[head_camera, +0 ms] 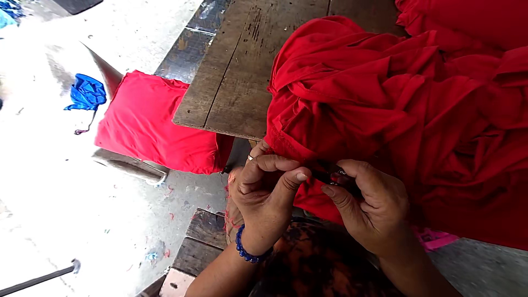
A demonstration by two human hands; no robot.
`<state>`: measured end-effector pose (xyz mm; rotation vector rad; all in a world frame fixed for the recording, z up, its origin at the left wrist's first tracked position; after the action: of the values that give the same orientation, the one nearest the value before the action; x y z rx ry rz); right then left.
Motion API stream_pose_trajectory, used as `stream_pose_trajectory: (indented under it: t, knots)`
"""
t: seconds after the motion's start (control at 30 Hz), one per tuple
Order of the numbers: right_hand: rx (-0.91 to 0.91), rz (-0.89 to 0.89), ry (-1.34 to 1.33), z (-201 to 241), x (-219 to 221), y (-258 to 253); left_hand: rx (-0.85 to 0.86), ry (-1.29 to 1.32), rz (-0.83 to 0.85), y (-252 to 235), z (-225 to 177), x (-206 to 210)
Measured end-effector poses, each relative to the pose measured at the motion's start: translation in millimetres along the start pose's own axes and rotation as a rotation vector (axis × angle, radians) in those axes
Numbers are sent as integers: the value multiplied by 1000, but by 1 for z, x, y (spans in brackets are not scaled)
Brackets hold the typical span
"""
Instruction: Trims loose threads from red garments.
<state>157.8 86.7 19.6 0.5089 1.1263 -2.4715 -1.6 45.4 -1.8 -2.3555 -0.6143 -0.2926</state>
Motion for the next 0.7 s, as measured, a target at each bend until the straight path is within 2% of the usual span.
stream_pose_trajectory:
  t: [0.47, 0.7]
  knots:
    - [-81, -42, 272, 16, 7, -10, 40, -7, 27, 9, 3, 3]
    - [15, -82, -198, -15, 16, 1, -128, 203, -44, 12, 6, 3]
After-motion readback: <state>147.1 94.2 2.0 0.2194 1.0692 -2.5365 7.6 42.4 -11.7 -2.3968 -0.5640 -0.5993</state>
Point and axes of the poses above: each hand's wrist, its own y-axis away from the middle knuckle, its own x-axis out of the palm, z = x × y, the point moved 4 cm from there along -y, towards the middle knuckle, and after that the axes turned 6 degrees about -y, right-handed, at the moved point
